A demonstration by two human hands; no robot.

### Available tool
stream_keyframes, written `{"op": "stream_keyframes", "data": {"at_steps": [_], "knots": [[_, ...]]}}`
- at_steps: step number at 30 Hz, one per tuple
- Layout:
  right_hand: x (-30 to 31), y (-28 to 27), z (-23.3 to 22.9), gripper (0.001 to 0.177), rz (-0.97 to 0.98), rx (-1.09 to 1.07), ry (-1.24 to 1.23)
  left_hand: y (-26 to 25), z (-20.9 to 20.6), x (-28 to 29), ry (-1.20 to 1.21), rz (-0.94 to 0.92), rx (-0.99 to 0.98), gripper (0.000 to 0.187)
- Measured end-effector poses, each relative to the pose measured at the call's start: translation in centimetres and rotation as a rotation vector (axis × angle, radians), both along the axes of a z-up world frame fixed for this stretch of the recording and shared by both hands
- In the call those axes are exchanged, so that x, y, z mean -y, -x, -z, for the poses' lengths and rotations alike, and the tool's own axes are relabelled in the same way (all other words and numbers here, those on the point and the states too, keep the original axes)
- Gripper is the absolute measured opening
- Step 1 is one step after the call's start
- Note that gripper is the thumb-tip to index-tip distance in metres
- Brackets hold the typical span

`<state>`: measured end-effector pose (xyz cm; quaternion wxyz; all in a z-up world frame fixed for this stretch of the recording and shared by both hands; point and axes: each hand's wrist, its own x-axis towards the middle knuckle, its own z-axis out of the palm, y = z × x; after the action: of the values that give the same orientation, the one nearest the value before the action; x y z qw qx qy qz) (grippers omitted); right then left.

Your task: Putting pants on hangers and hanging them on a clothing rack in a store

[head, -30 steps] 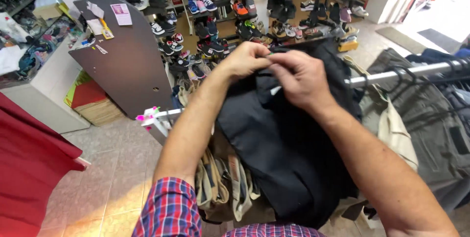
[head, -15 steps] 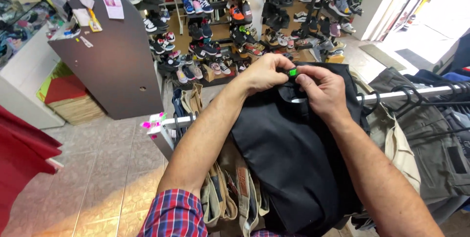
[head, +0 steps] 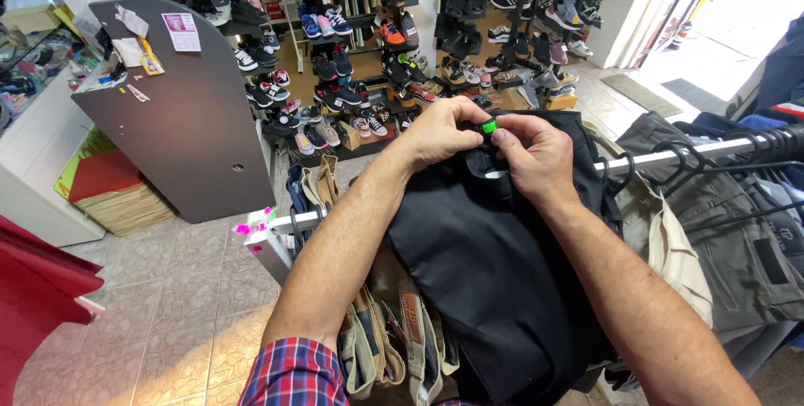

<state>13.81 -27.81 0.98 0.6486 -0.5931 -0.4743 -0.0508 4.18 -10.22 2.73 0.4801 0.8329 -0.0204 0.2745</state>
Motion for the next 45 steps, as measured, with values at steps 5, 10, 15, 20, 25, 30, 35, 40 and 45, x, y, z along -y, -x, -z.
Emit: {"op": "stream_keyframes", "data": {"at_steps": [5, 10, 15, 20, 25, 30, 35, 40, 45], "knots": [[-0.2, -0.3, 0.1, 0.018, -0.016, -0.025, -0.004, 0.3, -0.3, 0.3, -0.019, 0.023, 0.021, 0.031], [0.6, -0.8, -0.1, 0.019, 0.022, -0.055, 0.062, 0.2, -0.3, -0.1, -0.024, 0.065, 0.052, 0.025], [0.6, -1.1, 0.0, 0.023, 0.081, 0.022, 0.111, -0.1, 0.1, -0.6, -0.05, 0.068, 0.076, 0.018], [0.9, -0.5, -0.4, 0.022, 0.131, 0.068, 0.164, -0.3, 0.2, -0.8, -0.065, 0.029, 0.065, 0.013], [1.0, -1.1, 0.1, 0.011, 0.226, 0.289, -0.074, -0.1, -0.2, -0.6, -0.098, -0.074, 0.058, 0.015], [1.2, -0.6, -1.9, 0.024, 0.033, 0.315, -0.141, -0.1, -0.5, -0.5, -0.145, -0.047, 0.109, 0.014], [1.0, -1.0, -2.9, 0.04, -0.06, 0.398, -0.02, -0.1, -0.7, -0.4, -0.212, -0.033, 0.112, 0.015], [0.7, -1.3, -3.0, 0.041, -0.084, 0.391, -0.003, 0.6, -1.4, 0.2, -0.244, -0.062, 0.101, 0.013], [0.1, -2.7, -2.2, 0.042, -0.089, 0.412, -0.031, 0.8, -1.4, 0.3, -0.247, -0.081, 0.112, 0.014]]}}
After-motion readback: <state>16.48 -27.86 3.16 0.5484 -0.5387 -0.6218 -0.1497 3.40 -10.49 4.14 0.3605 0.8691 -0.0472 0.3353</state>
